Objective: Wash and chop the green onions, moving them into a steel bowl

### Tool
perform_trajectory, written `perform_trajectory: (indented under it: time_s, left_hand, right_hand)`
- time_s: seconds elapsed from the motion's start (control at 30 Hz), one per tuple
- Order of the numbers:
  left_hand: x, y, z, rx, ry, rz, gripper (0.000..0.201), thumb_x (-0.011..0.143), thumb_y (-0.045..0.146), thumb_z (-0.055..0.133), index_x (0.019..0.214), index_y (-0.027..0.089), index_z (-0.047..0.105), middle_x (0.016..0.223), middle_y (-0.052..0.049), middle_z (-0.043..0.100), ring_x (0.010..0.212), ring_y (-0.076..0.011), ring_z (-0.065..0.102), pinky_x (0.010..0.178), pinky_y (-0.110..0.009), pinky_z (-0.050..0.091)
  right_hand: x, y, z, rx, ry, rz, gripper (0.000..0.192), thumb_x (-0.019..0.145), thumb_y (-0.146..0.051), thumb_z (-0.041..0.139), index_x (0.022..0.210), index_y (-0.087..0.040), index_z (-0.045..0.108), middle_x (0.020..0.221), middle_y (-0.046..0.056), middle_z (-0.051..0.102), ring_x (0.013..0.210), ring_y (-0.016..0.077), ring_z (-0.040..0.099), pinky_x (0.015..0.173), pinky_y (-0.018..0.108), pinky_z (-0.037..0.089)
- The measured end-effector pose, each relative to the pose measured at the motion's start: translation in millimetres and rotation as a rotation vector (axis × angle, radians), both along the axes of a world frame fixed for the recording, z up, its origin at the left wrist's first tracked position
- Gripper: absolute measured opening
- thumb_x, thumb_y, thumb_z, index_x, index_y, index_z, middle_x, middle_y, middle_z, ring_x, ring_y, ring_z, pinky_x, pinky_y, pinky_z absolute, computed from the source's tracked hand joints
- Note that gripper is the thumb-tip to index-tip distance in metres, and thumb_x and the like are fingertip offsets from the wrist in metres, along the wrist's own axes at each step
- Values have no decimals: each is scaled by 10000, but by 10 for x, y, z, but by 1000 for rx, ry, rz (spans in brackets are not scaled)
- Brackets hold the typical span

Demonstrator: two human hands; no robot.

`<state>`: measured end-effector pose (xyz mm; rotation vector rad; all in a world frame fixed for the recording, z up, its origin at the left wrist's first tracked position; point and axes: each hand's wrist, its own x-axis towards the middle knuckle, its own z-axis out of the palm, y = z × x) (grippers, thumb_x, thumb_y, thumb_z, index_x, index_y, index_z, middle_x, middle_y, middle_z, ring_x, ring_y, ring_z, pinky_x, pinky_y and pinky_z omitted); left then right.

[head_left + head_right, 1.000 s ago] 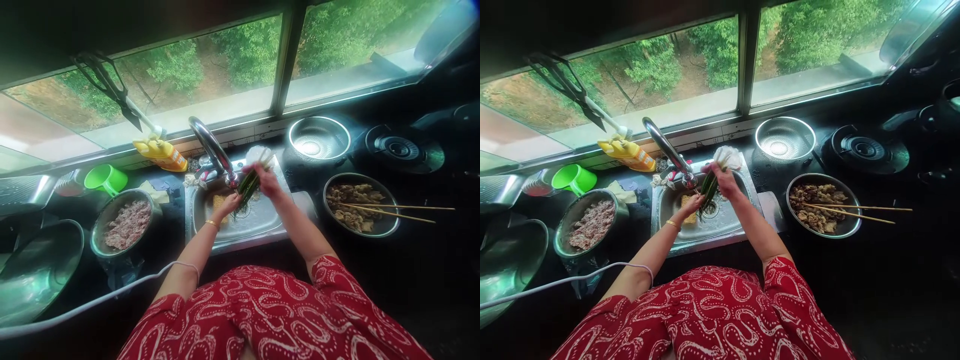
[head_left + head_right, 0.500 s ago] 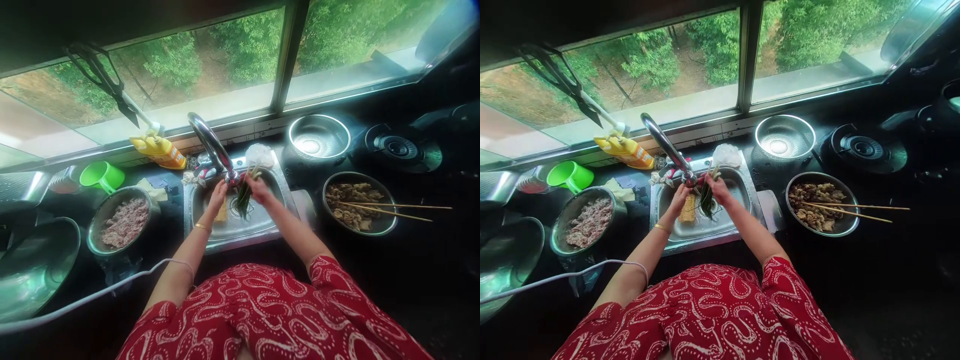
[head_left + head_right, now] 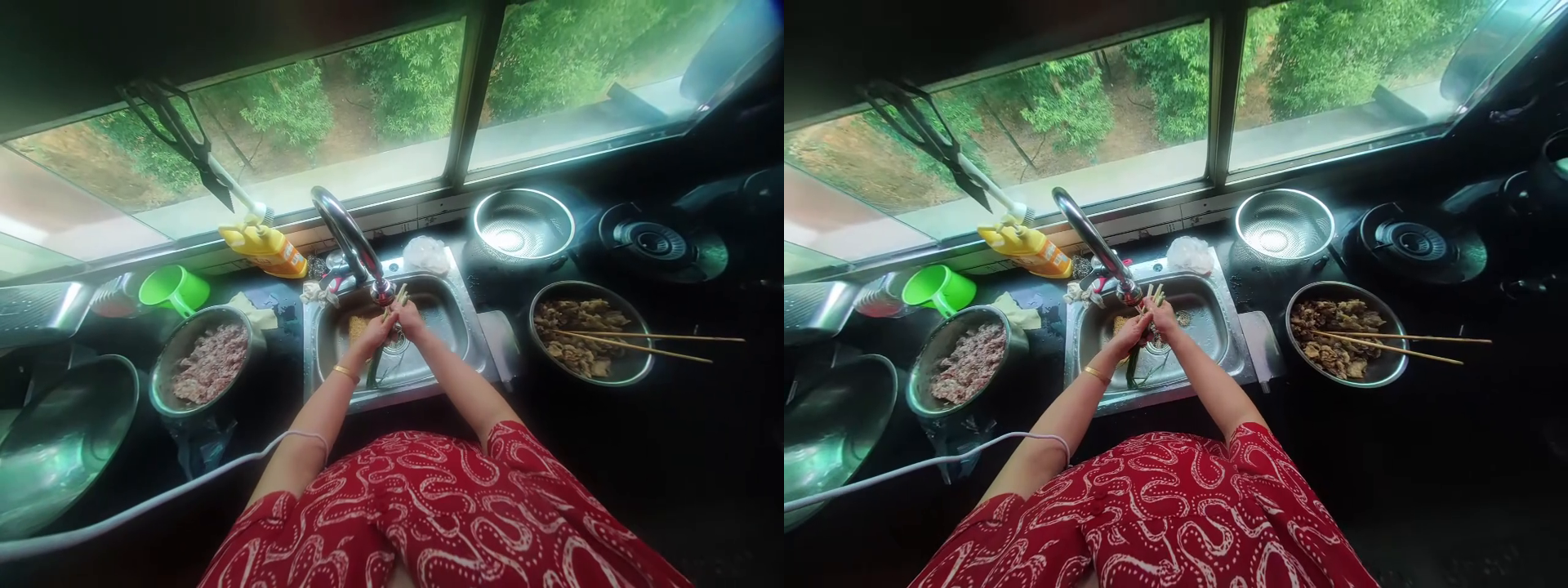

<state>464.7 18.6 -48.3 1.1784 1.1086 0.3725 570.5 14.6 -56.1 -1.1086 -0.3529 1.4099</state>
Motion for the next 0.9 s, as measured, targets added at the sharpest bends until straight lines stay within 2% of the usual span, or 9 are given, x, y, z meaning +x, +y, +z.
perform_trajectory:
  time_s: [0.1, 0.27, 0.37, 0.47, 0.57, 0.67, 0.73, 0.8, 0.9]
  left_hand:
    - [9, 4, 46, 18, 68, -40, 506, 746, 654, 626, 661, 174, 492, 427, 63, 405, 351, -41, 305, 385, -212, 183]
    - [-57, -49, 119, -18, 61, -86, 411, 802, 564, 606, 679, 174, 553, 430, 67, 393, 370, -46, 293, 407, -225, 198]
    - [-71, -44, 189, 13, -15, -20, 382, 787, 537, 630, 735, 166, 559, 539, 26, 538, 440, -65, 418, 468, -226, 306]
    - [0, 13, 310, 58, -133, 31, 362, 745, 482, 686, 795, 137, 588, 729, -45, 652, 630, -117, 567, 605, -242, 416]
    - [126, 78, 466, 50, -293, 73, 331, 729, 425, 703, 839, 124, 622, 753, -52, 652, 721, -144, 592, 678, -257, 444]
    - [249, 118, 600, 22, -496, 182, 335, 726, 405, 712, 920, 144, 629, 733, -19, 634, 740, -146, 599, 732, -278, 462]
    - [313, 124, 644, 9, -563, 250, 338, 741, 423, 707, 938, 159, 631, 732, -12, 631, 777, -154, 613, 788, -299, 468]
    - [358, 108, 637, 0, -539, 255, 340, 774, 466, 675, 932, 168, 633, 781, -32, 655, 847, -179, 627, 829, -326, 467]
    - [361, 68, 536, 42, -372, 133, 347, 811, 505, 624, 894, 168, 638, 941, -81, 687, 987, -221, 613, 857, -341, 456]
  right_hand:
    - [63, 94, 33, -167, 190, -37, 278, 788, -403, 673, 685, -205, 508, 484, -61, 539, 465, 112, 527, 501, 253, 477]
    - [479, 226, 138, -250, 352, -220, 280, 912, -230, 480, 642, -232, 407, 436, -77, 445, 424, 95, 478, 538, 257, 507]
    - [728, 190, 183, -269, 243, -227, 167, 879, -164, 462, 720, -216, 466, 472, -87, 468, 431, 81, 469, 529, 228, 466]
    - [765, -10, 166, -271, -29, -52, 91, 805, -168, 509, 876, -197, 557, 597, -63, 588, 535, 92, 536, 553, 223, 426]
    - [738, -393, 64, -204, -396, 107, 130, 761, -209, 541, 871, -186, 608, 731, -18, 647, 688, 131, 586, 668, 268, 449]
    - [864, -949, -95, -123, -856, 112, 148, 770, -248, 517, 842, -191, 634, 873, 42, 679, 856, 194, 600, 838, 350, 447]
    - [1025, -1387, -200, -119, -1135, 101, 235, 822, -261, 450, 922, -190, 650, 982, 90, 682, 967, 231, 589, 912, 384, 417]
    - [1179, -1839, -292, -216, -1391, 121, 280, 852, -240, 417, 986, -177, 655, 1062, 125, 667, 1041, 261, 558, 944, 402, 389]
    - [1278, -2446, -411, -457, -1663, 126, 311, 886, -256, 428, 1107, -178, 632, 1166, 145, 618, 1082, 301, 515, 896, 426, 399]
